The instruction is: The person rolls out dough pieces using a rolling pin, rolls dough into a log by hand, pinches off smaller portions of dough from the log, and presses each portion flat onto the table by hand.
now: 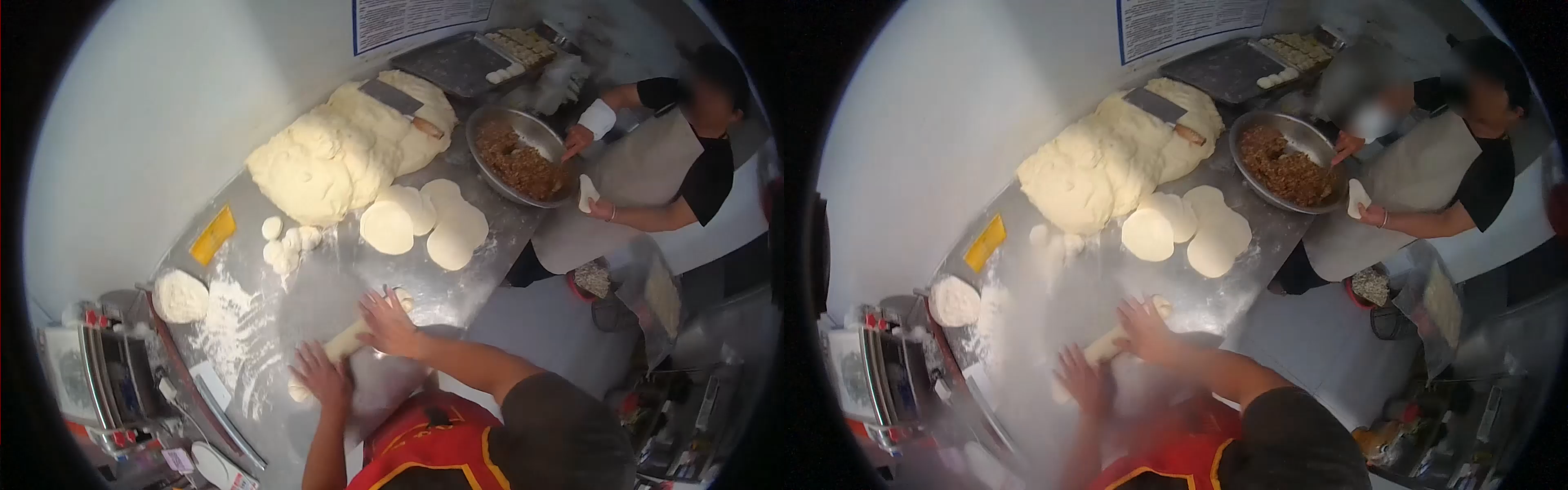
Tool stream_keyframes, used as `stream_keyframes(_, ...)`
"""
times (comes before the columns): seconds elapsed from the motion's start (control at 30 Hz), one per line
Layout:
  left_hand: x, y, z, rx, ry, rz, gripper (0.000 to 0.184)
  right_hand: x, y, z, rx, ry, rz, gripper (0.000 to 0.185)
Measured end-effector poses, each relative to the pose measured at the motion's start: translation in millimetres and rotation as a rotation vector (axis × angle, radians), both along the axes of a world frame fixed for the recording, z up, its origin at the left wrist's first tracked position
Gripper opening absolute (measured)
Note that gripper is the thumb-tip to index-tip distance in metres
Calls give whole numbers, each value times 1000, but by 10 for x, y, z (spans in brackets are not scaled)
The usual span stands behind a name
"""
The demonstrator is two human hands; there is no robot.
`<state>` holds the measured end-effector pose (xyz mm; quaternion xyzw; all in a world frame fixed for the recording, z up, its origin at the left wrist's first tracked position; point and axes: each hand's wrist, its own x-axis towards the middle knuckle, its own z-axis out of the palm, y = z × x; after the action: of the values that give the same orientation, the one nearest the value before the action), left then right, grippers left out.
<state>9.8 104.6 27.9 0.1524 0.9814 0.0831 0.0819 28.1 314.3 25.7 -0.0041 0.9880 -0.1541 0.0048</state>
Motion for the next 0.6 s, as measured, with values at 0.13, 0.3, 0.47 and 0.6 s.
stream_keyframes(0.13,-964,-49,-450,42,114,14,62,-1065,-21,-235,53,145,-223,64)
stream_keyframes(0.3,-1375,-294,-577,289,-99,-105,54,-1054,-313,-192,-143,98,-18,62)
stream_keyframes(0.47,-625,-81,-160,130,100,-179,48,-466,-383,-324,-49,133,223,67)
stream_keyframes(0.6,-1361,-147,-669,22,147,-155,50,-1223,-376,-127,73,-24,-45,70)
